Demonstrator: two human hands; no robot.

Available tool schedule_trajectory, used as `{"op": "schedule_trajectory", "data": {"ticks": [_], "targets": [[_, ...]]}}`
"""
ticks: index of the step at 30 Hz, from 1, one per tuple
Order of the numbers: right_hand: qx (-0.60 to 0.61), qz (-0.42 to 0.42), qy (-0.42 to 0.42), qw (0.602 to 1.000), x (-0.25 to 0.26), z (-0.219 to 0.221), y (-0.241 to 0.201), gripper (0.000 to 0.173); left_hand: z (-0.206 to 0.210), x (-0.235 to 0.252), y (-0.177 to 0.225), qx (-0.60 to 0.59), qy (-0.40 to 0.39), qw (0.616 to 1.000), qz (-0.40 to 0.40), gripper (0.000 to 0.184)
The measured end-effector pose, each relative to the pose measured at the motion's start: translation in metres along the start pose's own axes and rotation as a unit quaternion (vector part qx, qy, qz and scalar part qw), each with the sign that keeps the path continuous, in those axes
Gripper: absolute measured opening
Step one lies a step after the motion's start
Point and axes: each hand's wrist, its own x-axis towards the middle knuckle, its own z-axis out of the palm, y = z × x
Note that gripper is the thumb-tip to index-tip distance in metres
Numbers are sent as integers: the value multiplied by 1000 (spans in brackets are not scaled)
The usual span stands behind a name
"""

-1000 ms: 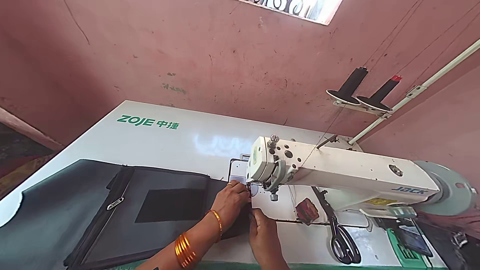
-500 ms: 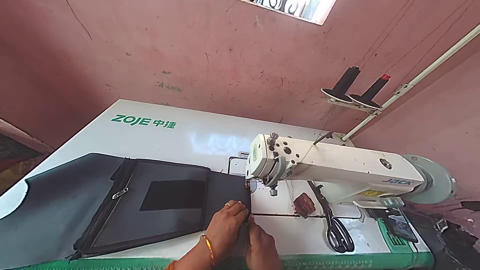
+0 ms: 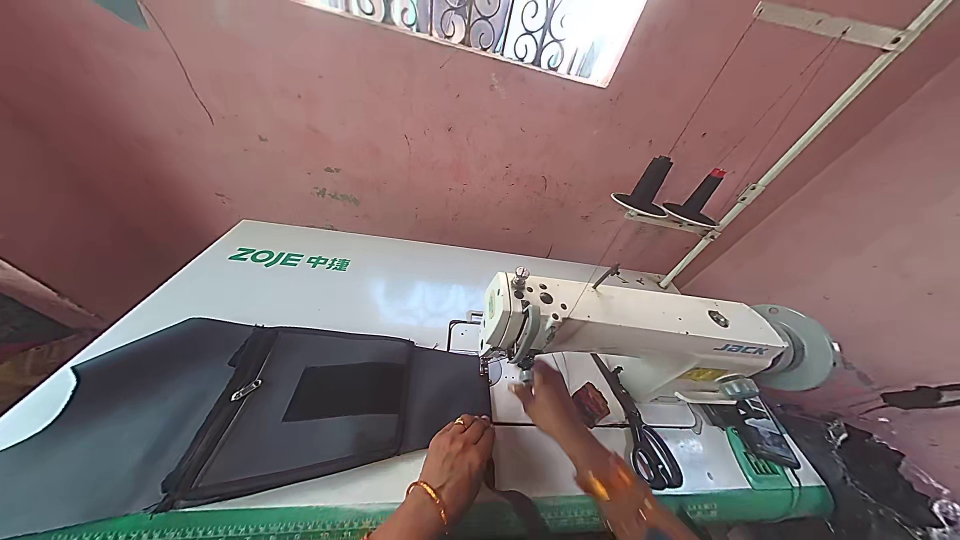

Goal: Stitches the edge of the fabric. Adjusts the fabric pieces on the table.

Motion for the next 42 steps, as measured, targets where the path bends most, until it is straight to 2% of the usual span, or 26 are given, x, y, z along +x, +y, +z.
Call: {"op": "schedule_trajectory", "data": {"ticks": [2,3,5,6,8,9,10,12,13,15,17,18,20,21,22,23,25,27,29,32,34,37,38,40,41,42], "targets": [[-27,-33,43,998,41,-1,10,49,2,-1,3,11,12,1000,-6,20],[-25,-25,33,999,50,-5,12,48,2,-2,3,16,16,1000,-9,21],[36,32,50,998,32,-25,18,39,4,-3,2,20,22,1000,-9,22],[23,73,74,994,20,-35,26,37,4,-4,1,23,23,999,-7,23],[-78,136,86,984,9,-56,38,43,5,-5,3,22,23,999,-6,22],[-103,130,78,983,4,-64,44,44,5,-5,3,21,21,1000,-6,23],[-94,86,94,987,0,-67,57,43,5,-5,3,17,21,1000,-6,23],[-47,-16,177,983,2,-57,83,40,7,-5,4,13,29,999,-11,23],[-43,-5,188,981,13,-53,80,41,7,-4,4,13,33,999,-14,23],[-144,63,132,979,5,-52,64,45,7,-6,3,14,33,999,-17,24],[-175,77,118,974,-31,-41,71,46,10,-6,2,16,36,999,-18,25],[-167,55,159,971,-49,-28,83,39,11,-6,2,14,38,999,-18,25],[-123,-78,323,935,-65,3,105,23,11,-6,3,16,38,999,-14,26],[-93,-151,376,909,-61,11,105,22,11,-6,4,22,37,999,-18,26],[-47,-217,389,894,-56,20,96,21,10,-7,8,26,35,999,-27,26],[6,-275,360,892,-50,28,81,20,9,-8,11,29,35,998,-39,25],[71,-359,223,904,-28,42,52,21,11,-7,18,41,46,996,-58,24],[31,-390,87,916,5,52,32,25,12,-8,19,52,57,995,-59,21],[-76,-401,44,912,32,54,9,24,12,-7,19,61,63,994,-58,19],[-169,-380,49,908,55,64,-20,26,10,-8,21,73,56,994,-56,17],[-100,-392,6,915,59,58,-22,24,10,-6,19,79,60,994,-54,16],[-36,-381,-83,920,23,34,1,24,10,-8,20,75,57,994,-57,15],[-47,-342,-50,937,3,23,13,26,9,-8,20,69,49,995,-59,17],[-100,-208,100,968,-35,-1,42,29,9,-7,19,52,41,996,-65,21],[-133,-137,195,962,-50,-14,58,28,10,-6,19,46,44,996,-67,21],[-166,-61,253,951,-61,-28,72,26,10,-6,19,43,46,996,-67,21]]}}
